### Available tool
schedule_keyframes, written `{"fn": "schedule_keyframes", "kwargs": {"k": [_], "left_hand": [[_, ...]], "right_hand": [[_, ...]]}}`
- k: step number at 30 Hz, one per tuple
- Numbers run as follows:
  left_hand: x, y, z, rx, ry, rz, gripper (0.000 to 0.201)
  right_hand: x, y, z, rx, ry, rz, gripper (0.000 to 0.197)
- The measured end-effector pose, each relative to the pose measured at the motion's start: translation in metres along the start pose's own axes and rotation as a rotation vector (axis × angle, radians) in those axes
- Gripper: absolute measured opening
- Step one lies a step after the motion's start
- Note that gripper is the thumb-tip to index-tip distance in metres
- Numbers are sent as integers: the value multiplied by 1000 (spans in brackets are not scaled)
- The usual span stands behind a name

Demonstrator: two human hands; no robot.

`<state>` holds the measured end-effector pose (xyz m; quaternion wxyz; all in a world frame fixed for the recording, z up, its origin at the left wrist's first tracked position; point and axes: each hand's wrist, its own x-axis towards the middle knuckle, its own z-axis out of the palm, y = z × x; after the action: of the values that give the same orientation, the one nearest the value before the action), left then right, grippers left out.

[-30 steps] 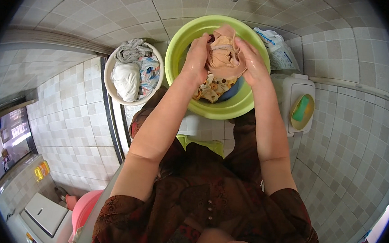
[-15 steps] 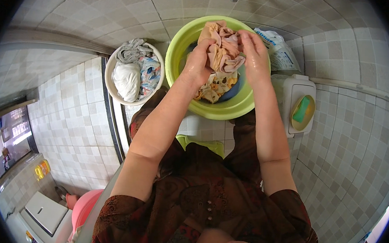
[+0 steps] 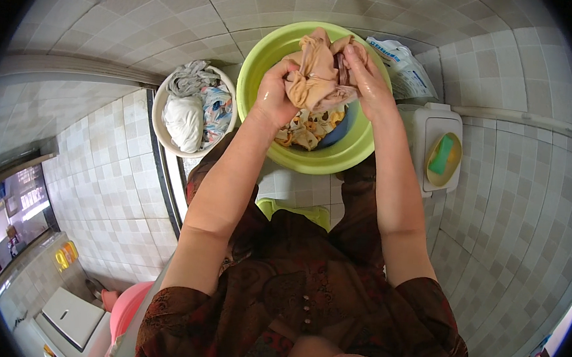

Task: The person washes clothes by hand in a green basin, scrubbing and wringing several garments before placing them in another white basin.

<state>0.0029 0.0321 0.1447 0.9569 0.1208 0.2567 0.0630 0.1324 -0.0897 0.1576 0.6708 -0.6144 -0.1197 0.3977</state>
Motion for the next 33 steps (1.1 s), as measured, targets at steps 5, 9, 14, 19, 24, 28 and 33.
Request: {"fn": "schedule_keyframes", "kwargs": {"k": [5, 9, 14, 19, 24, 28, 33], "left_hand": [[-8, 2, 8, -66, -162, 29, 40], [3, -1, 3, 27, -49, 98, 42], [7, -4, -1, 209, 23, -23, 43], [41, -12, -33, 24, -17, 189, 31], [20, -40, -32, 1019, 54, 794, 13], [18, -46, 3, 236, 219, 135, 17], [25, -29, -32, 387, 123, 290, 23]], "right_hand": [[-9, -10, 8, 278, -60, 155, 39], [8, -1, -21, 174, 127, -148, 28], [2, -23, -22, 278, 233, -144, 11], [-41, 3, 52, -459, -192, -612, 13], [-42, 37, 84, -922, 147, -915, 7], [-3, 14, 47, -1065, 487, -815, 11], [-48, 31, 92, -770, 223, -923, 11]]}}
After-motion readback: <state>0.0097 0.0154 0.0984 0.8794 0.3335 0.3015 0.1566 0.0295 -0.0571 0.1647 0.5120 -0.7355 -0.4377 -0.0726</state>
